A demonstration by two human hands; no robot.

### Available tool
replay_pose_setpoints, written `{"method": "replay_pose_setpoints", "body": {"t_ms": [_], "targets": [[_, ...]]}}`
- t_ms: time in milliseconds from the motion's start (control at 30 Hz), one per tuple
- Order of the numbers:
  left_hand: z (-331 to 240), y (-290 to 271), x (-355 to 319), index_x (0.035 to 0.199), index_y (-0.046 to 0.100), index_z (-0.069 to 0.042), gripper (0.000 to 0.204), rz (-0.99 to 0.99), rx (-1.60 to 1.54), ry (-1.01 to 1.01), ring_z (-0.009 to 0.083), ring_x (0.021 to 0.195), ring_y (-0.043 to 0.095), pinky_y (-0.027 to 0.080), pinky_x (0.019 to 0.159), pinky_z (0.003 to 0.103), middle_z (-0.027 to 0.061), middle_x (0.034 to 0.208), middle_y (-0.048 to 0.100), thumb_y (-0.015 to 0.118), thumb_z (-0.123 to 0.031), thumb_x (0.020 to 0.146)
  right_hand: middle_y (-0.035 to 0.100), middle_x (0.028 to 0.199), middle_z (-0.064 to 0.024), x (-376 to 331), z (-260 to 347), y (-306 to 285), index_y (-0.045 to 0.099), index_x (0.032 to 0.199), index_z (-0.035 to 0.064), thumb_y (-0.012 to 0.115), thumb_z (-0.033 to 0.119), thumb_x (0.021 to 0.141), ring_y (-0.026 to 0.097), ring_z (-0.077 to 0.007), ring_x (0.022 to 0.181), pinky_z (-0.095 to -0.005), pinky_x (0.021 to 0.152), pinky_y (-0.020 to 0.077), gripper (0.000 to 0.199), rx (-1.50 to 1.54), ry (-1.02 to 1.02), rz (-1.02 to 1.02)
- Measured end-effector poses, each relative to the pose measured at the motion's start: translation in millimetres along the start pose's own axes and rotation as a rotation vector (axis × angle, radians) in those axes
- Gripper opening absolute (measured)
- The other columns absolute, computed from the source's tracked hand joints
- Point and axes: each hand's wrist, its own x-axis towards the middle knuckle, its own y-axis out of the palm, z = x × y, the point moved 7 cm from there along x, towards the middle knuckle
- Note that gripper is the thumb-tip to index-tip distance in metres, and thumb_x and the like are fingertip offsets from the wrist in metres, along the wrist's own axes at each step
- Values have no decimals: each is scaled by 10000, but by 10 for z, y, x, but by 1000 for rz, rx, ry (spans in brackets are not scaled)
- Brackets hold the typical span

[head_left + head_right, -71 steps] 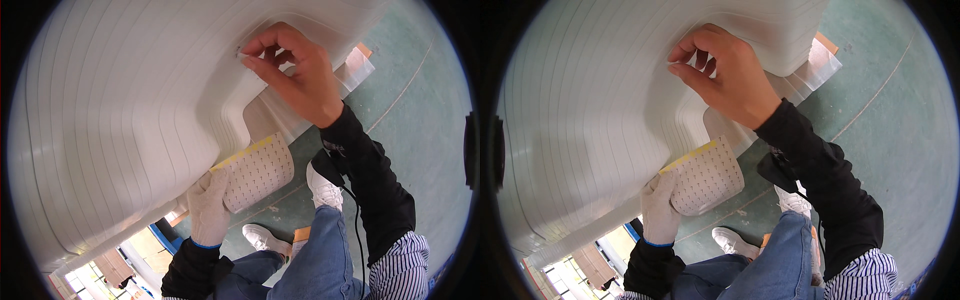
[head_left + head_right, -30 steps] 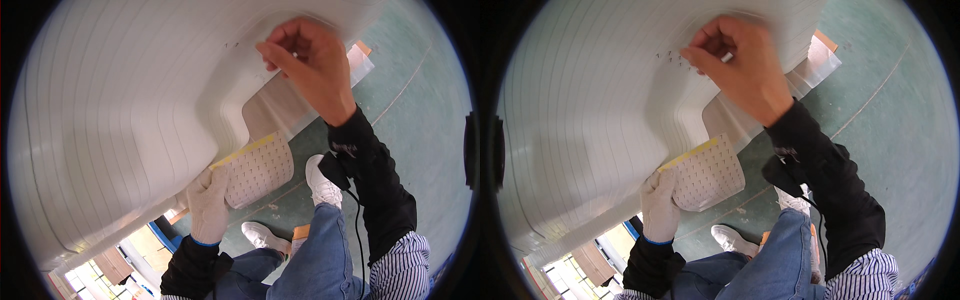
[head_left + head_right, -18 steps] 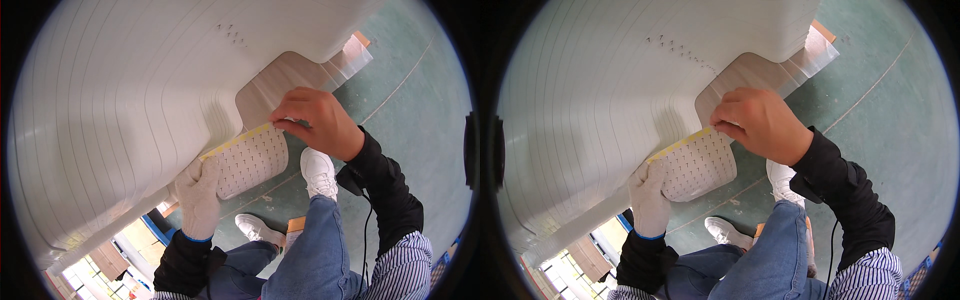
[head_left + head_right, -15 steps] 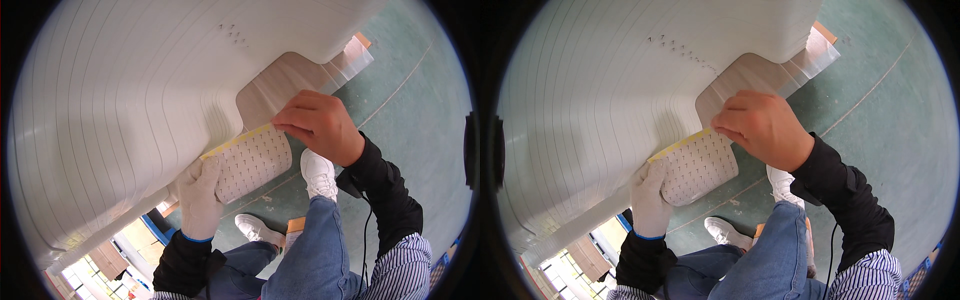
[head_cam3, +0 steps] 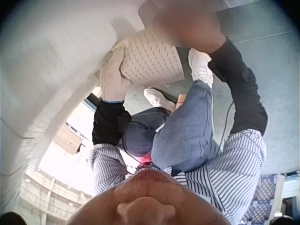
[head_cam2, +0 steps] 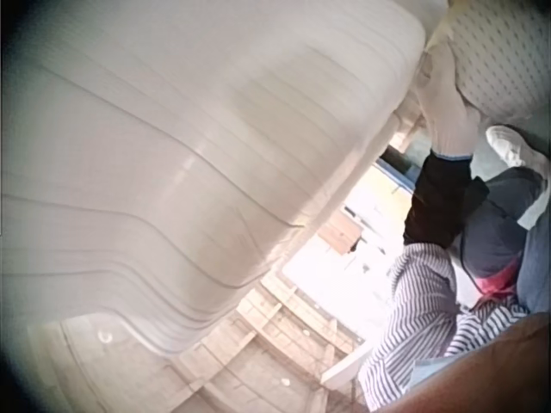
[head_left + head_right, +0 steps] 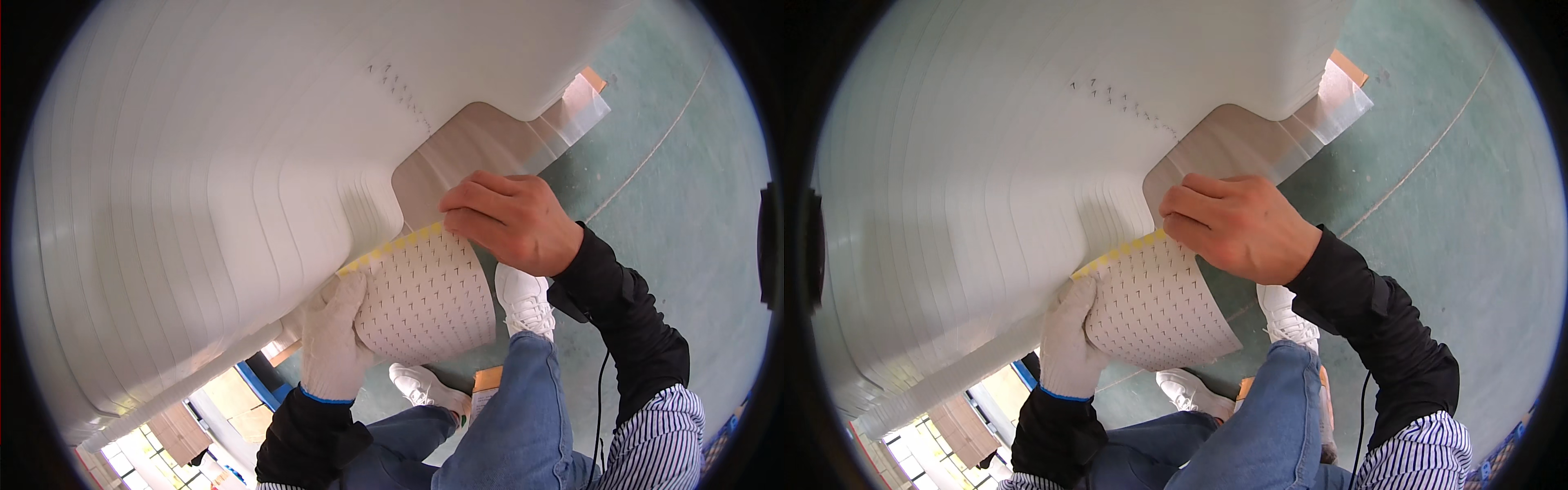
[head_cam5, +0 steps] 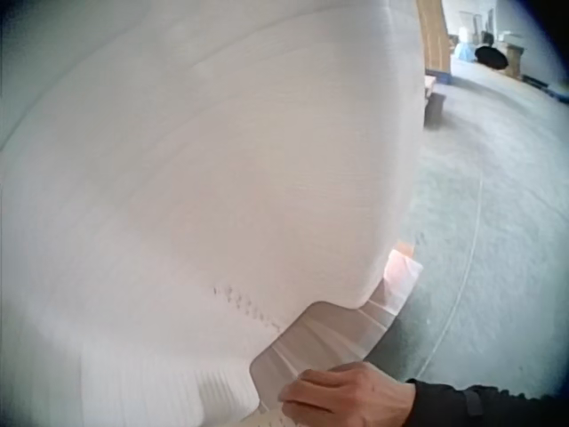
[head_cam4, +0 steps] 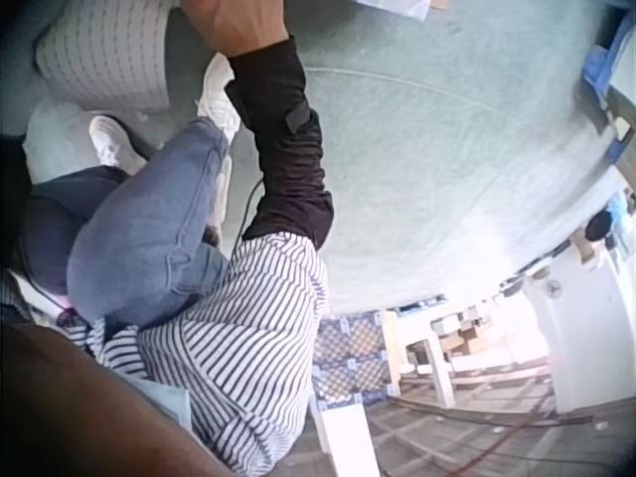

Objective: The person peels small, individual stickers from a yellow sheet and carefully applies them to the surface of a large white object. They repeat this process, peeling and placing multiple stickers in a specific pattern on the object.

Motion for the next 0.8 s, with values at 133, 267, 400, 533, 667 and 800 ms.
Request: {"method": "replay_pose_setpoints", "body": {"t_ms": [133,267,400,533,667,800], "targets": [[38,-62,59,1178,526,80,325,-8,-66,25,154,968,651,548,799,279,130,1106,618,480,-200,1019,621,978,-36,161,-202,-159,619,907,40,676,32,810,616,-189,820,-272,637,516,113,392,174,-199],[37,-96,68,1152,540,79,287,-35,-94,50,144,943,646,545,798,283,120,1074,618,518,-168,1006,627,963,-25,491,-478,-360,645,958,48,688,51,850,609,-149,823,-253,648,499,117,462,360,-450],[-18,-97,64,1149,526,86,309,-39,151,97,173,947,660,553,821,298,153,1085,626,488,-184,1003,635,903,-14,743,-576,-381,689,953,52,710,47,838,593,-112,759,-244,641,484,116,360,308,-527],[38,-88,71,1135,534,80,286,-80,-63,45,164,930,659,555,812,295,142,1058,631,508,-167,993,661,898,7,794,-574,-339,708,924,65,720,46,844,603,-101,753,-237,692,494,83,290,338,-560],[43,-95,71,1130,536,78,283,-43,-49,55,169,940,662,556,810,293,141,1063,633,525,-166,987,663,885,1,812,-565,-342,717,903,60,726,39,834,601,-106,722,-233,673,496,72,255,337,-609],[55,-121,72,1136,544,80,293,-34,-42,53,157,952,651,550,810,282,127,1057,623,545,-171,986,675,893,-1,828,-565,-317,723,918,66,725,43,836,604,-114,722,-240,680,505,84,229,354,-624]]}}
